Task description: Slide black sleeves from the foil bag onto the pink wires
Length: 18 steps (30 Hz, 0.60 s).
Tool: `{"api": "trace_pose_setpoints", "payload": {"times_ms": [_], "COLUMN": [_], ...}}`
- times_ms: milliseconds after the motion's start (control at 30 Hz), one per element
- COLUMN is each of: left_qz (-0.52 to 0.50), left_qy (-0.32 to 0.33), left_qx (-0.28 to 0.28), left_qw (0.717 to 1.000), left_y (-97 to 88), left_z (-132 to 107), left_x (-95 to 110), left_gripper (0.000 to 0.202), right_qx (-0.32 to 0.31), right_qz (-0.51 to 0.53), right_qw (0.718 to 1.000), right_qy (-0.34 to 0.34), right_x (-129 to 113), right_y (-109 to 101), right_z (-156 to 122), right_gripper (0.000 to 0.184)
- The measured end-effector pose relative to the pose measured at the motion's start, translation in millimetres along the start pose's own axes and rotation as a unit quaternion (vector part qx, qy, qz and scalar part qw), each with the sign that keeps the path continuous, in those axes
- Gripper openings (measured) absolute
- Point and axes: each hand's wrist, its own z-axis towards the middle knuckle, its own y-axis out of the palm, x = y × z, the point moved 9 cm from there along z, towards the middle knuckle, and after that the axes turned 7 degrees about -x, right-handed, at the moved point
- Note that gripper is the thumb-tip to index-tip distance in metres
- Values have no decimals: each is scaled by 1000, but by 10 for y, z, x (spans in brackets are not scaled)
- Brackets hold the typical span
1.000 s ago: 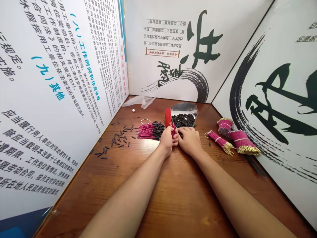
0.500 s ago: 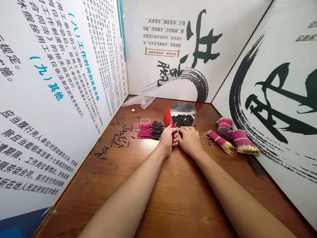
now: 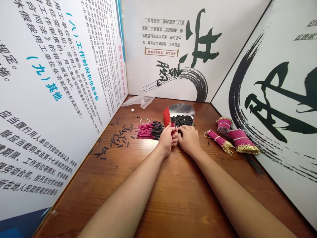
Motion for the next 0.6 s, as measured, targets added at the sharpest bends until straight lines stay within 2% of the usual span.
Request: {"api": "trace_pose_setpoints", "payload": {"times_ms": [300,600], "left_qz": [10,17], "left_qy": [13,-1], "left_qx": [-10,-2], "left_qw": [1000,1000], "left_y": [30,27], "left_z": [-23,-10], "left_x": [28,2], "left_gripper": [9,18], "right_qx": [-29,5], "right_qz": [-31,-8], "right_qw": [999,1000], "right_qy": [4,7], "right_x": [-31,-5], "right_y": [3,-25], "right_z": [-21,-7], "right_gripper": [36,34]}}
